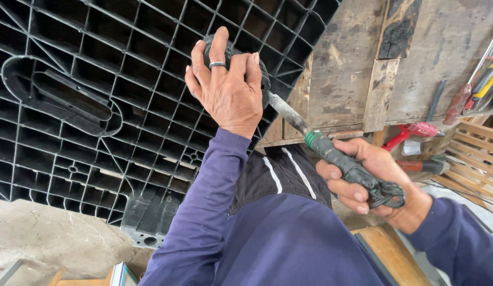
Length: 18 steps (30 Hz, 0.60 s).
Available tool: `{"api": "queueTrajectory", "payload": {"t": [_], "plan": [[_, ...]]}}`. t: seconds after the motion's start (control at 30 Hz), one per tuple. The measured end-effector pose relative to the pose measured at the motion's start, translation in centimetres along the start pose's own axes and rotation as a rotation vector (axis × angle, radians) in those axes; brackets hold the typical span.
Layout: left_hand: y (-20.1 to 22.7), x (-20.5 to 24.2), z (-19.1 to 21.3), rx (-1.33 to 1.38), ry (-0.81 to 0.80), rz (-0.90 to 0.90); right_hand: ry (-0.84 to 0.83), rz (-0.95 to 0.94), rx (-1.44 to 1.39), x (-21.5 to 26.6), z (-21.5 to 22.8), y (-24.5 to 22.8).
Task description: The person uses a soldering iron to melt and smooth edges on black plastic parts placed on a grid tray. They also use pliers to trim small protrusions and reposition the parts on the tray.
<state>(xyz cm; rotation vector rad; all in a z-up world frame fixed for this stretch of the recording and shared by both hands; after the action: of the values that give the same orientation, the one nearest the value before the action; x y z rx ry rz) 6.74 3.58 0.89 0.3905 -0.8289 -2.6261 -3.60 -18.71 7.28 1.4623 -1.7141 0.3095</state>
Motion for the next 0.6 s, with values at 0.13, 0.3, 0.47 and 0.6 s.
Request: {"api": "queueTrajectory", "payload": {"t": [0.13,0.3,0.47,0.6], "plan": [[0.0,-0.2,0.2,0.004,-0.004,0.001,-0.052,-0.044,-0.175,-0.3,-0.5,1.1],[0.1,-0.4,0.2,-0.007,-0.012,0.009,-0.136,0.004,-0.238,-1.5,-1.5,1.0],[0.1,-0.3,0.2,-0.020,-0.016,0.013,-0.103,-0.012,-0.291,-2.0,-2.7,1.9],[0.1,-0.4,-0.1,-0.021,-0.017,0.012,-0.091,0.047,-0.282,-1.6,-3.4,2.5]]}}
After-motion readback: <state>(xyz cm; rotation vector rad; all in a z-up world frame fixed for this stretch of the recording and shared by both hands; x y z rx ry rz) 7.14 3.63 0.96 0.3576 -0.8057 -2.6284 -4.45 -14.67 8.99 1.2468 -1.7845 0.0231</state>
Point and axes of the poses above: each hand's wrist, its own x-axis away from the middle knuckle, its own z-axis out of the back of the hand, y = z × x, the point moved 8 cm from there along -x, towards the middle knuckle, and after that the axes turned 2 degrees about x, right-handed, at the moved point
